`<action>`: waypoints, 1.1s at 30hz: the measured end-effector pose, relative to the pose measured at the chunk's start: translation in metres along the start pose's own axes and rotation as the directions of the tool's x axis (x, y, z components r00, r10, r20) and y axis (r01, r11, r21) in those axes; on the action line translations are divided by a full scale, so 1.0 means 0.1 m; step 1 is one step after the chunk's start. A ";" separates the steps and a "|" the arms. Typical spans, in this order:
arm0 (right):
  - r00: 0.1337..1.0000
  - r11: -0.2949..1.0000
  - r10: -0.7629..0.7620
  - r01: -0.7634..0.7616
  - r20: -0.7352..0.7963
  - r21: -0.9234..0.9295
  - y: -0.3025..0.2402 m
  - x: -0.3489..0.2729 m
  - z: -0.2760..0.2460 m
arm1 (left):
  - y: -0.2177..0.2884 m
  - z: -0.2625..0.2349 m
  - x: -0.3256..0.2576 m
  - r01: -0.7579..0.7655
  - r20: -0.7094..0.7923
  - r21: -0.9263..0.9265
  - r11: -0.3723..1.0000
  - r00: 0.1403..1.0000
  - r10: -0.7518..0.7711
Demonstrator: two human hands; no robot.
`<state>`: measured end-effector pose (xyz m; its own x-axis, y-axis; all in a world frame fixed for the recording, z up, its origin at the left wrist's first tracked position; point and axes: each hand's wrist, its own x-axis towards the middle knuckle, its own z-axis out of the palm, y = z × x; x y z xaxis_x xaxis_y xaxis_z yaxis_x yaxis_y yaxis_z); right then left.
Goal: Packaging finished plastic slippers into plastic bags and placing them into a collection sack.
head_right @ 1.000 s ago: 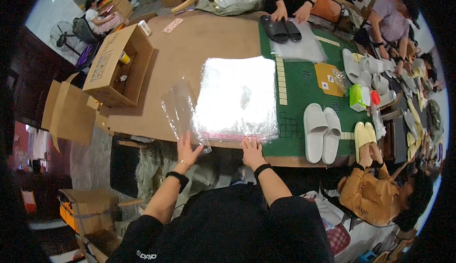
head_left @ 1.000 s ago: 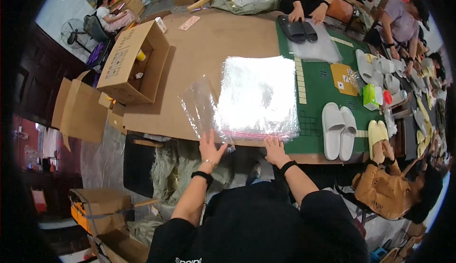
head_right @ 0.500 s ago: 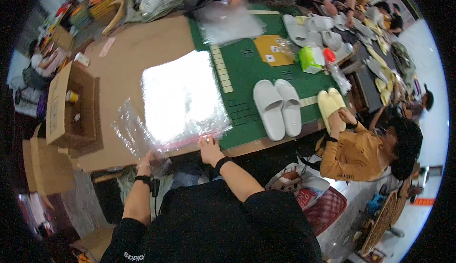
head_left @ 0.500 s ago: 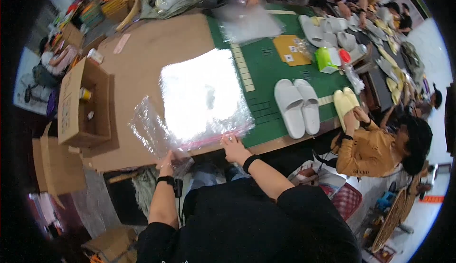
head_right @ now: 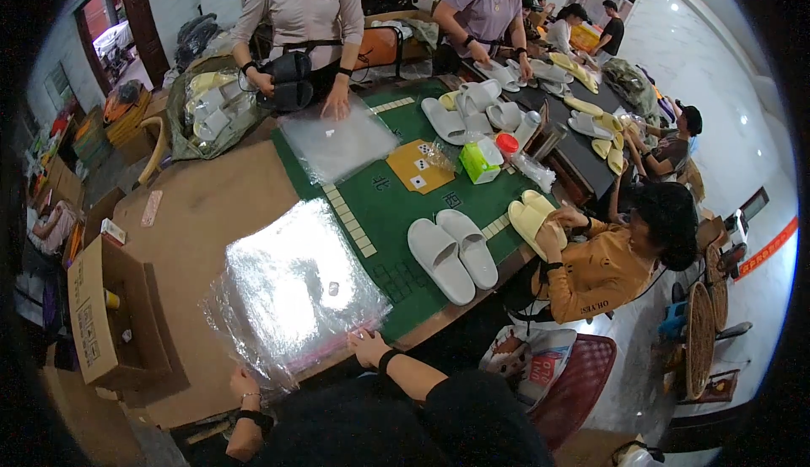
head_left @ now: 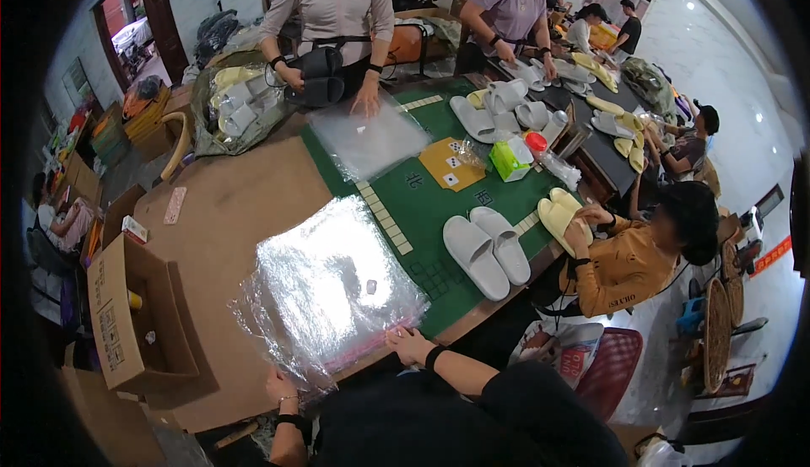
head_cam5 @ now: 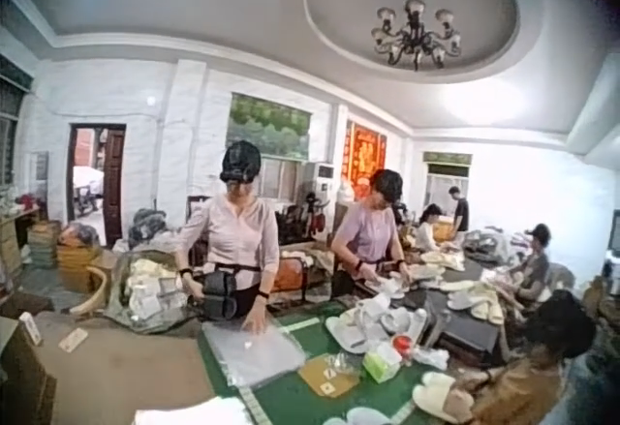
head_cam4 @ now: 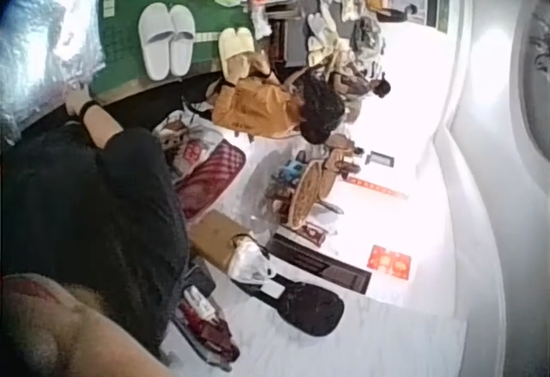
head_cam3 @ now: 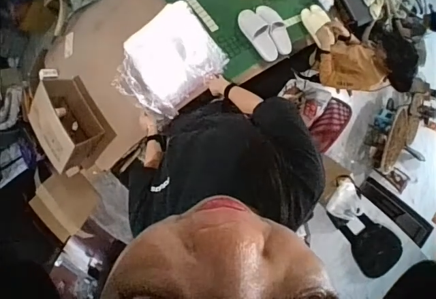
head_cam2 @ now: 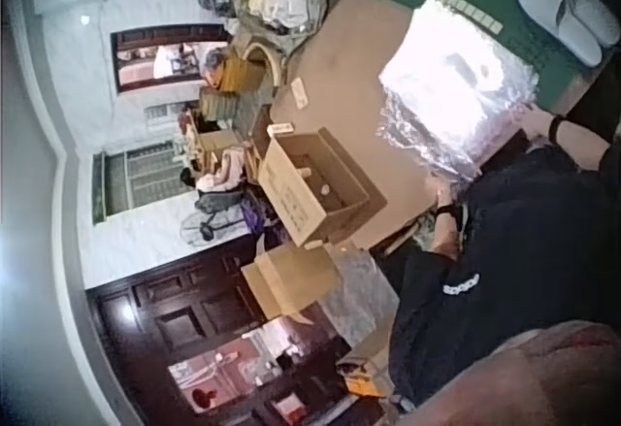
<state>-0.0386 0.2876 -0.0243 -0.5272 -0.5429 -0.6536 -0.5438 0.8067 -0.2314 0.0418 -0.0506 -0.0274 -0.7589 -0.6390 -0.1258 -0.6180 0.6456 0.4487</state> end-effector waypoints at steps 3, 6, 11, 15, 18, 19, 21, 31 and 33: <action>1.000 1.000 -0.006 0.006 -0.018 -0.025 -0.04 0.01 0.00 | -0.09 0.00 0.21 -0.245 -0.195 0.070 0.967 0.947 0.254; 1.000 0.999 -0.005 0.005 -0.016 -0.036 -0.02 0.09 0.08 | 0.00 0.06 0.42 -0.270 -0.146 -0.470 0.841 0.963 0.227; 0.995 0.996 0.065 -0.069 -0.071 -0.055 0.08 0.07 0.06 | 1.29 -0.20 0.28 -0.282 0.056 -0.594 0.754 0.920 0.388; 0.997 0.998 0.066 -0.065 0.047 -0.022 0.07 0.03 -0.08 | 1.81 0.24 0.22 -0.417 0.063 -0.589 0.693 0.831 0.553; 0.982 0.994 0.109 -0.107 0.152 -0.024 -0.02 0.02 -0.22 | 1.97 0.69 0.18 -0.411 0.159 -0.505 0.759 0.820 0.550; 0.975 0.995 0.100 -0.097 0.198 -0.025 -0.03 0.05 -0.24 | 2.02 0.78 0.16 -0.430 0.248 -0.399 0.810 0.800 0.547; 0.981 0.997 0.081 -0.080 0.178 -0.016 0.05 0.03 -0.17 | 2.35 0.75 -0.01 -0.470 0.291 -0.271 0.840 0.792 0.537; 0.985 0.982 -0.162 0.166 -0.050 0.086 0.24 0.18 0.03 | 2.34 1.37 0.20 -0.508 0.200 -0.443 0.738 0.747 0.634; 0.983 0.905 -0.134 0.172 -0.124 0.389 0.22 0.09 -0.33 | 2.18 1.65 0.23 -0.602 0.091 -0.219 0.768 0.771 0.630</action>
<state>-0.0767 0.2927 -0.0114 -0.5269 -0.6706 -0.5222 -0.3287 0.7273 -0.6025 -0.1443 0.1442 -0.0789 -0.9934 -0.0474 0.1049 0.0272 0.7889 0.6139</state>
